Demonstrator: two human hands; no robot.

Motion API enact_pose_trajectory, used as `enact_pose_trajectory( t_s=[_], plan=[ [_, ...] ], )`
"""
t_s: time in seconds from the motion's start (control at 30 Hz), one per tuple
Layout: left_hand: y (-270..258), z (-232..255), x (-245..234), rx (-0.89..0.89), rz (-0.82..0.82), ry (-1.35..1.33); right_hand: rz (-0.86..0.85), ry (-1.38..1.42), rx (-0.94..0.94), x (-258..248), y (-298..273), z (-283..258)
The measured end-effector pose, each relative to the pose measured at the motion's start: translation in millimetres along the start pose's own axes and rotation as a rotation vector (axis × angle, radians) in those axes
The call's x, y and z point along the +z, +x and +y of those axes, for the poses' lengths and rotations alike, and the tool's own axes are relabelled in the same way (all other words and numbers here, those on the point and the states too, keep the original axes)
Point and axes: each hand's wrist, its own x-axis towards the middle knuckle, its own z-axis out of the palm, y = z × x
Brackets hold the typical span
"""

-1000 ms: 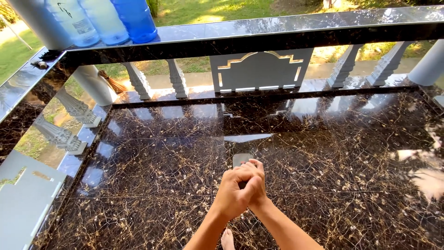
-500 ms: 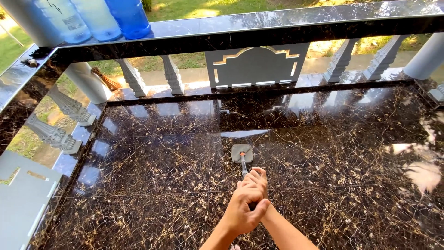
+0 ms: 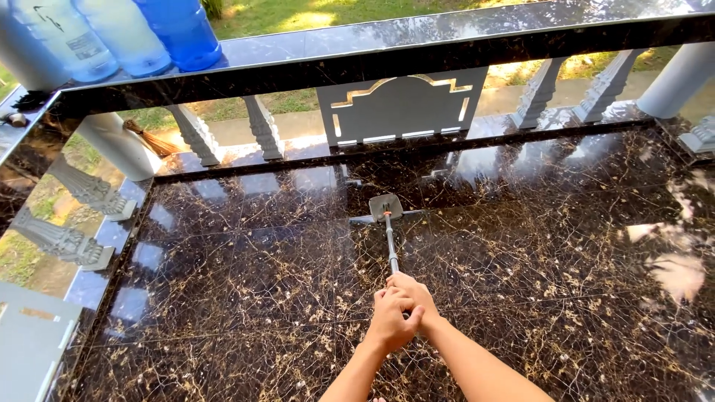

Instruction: Mopping a dark marble balcony floor using a mop.

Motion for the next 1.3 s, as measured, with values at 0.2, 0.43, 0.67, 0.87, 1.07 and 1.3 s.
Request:
enact_pose_trajectory(
  t_s=[0.2,0.43,0.67,0.87,1.07,1.3],
  plan=[
    [14,24,-19,0.011,0.010,-0.028,0.080,-0.191,-0.149,-10,8,-7],
    [10,84,-42,-0.008,0.051,-0.108,0.150,-0.258,-0.278,-38,-13,-58],
    [-23,165,-44,-0.002,0.112,-0.234,0.201,-0.263,-0.474,-68,-66,-80],
    [-46,230,-60,0.100,0.088,-0.326,0.226,0.072,-0.489,-53,-105,-43],
    [-64,257,-59,-0.027,-0.070,-0.345,0.044,0.545,-0.169,-30,-128,-1],
    [-84,262,-45,0.363,0.122,-0.385,0.429,0.231,-0.650,-56,-156,-70]
  ],
)
